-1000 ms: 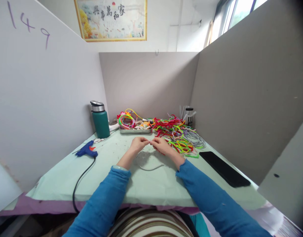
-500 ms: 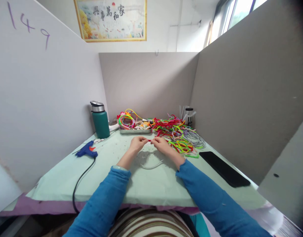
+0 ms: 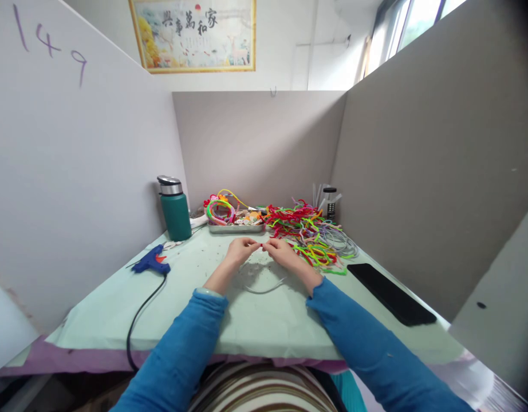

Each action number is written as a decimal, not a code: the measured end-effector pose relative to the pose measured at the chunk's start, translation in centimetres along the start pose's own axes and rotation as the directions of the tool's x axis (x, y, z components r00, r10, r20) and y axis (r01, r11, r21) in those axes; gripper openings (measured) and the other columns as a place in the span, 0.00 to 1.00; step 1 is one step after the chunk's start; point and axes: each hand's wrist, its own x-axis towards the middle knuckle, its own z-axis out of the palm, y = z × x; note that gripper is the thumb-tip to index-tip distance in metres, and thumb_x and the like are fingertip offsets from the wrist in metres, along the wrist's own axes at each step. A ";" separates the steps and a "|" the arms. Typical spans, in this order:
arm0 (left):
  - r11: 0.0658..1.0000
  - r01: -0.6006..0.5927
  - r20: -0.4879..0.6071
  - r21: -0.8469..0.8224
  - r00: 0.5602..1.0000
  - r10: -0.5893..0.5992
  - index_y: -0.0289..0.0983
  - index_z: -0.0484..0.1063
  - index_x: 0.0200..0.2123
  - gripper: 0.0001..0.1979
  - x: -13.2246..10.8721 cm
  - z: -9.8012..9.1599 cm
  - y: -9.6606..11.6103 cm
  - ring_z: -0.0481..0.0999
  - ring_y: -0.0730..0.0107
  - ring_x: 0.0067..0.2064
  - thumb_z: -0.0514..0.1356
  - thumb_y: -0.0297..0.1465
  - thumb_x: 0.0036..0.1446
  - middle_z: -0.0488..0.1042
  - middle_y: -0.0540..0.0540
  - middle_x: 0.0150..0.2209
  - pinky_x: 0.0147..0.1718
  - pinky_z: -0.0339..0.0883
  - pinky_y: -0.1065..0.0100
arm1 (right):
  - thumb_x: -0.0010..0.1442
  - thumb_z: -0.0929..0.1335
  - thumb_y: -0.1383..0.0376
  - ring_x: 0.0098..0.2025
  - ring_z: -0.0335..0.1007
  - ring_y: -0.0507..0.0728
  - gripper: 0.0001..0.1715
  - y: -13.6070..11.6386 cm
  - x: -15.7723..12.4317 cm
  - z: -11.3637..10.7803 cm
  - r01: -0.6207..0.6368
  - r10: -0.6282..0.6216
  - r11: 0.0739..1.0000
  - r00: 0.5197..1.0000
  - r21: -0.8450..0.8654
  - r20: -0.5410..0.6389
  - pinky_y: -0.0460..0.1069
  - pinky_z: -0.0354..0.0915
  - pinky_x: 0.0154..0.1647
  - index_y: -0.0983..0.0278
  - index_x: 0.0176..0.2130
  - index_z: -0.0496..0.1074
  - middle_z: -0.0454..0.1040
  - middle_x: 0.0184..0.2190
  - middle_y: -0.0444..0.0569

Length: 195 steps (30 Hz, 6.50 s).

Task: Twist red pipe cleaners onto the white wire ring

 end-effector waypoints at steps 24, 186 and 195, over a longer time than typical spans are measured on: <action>0.997 -0.037 -0.043 0.061 0.998 0.040 0.33 0.77 0.35 0.17 0.3 0.1 -0.2 0.58 0.79 0.19 0.60 0.39 0.47 0.64 0.53 0.17 0.20 0.50 0.74 | 0.58 0.62 0.60 0.17 0.53 0.46 0.13 -0.7 -0.6 0.0 -0.063 0.059 0.997 0.994 0.041 0.090 0.42 0.51 0.19 0.67 0.29 0.69 0.62 0.17 0.39; 0.977 -0.065 0.064 0.202 0.997 0.053 0.33 0.79 0.32 0.15 0.6 0.4 -0.6 0.64 0.76 0.22 0.58 0.37 0.51 0.71 0.48 0.20 0.23 0.55 0.73 | 0.57 0.63 0.60 0.20 0.56 0.48 0.14 -0.8 -0.8 0.2 -0.034 0.038 0.998 0.997 -0.056 0.064 0.43 0.51 0.22 0.65 0.24 0.65 0.64 0.16 0.41; 0.973 -0.086 0.063 0.216 0.995 0.074 0.32 0.79 0.31 0.16 0.9 0.4 -1.0 0.65 0.74 0.24 0.58 0.38 0.50 0.72 0.47 0.22 0.25 0.56 0.72 | 0.57 0.63 0.61 0.20 0.56 0.48 0.14 -0.9 -0.8 0.2 -0.039 0.043 0.998 0.997 -0.057 0.064 0.43 0.51 0.22 0.65 0.23 0.64 0.64 0.16 0.42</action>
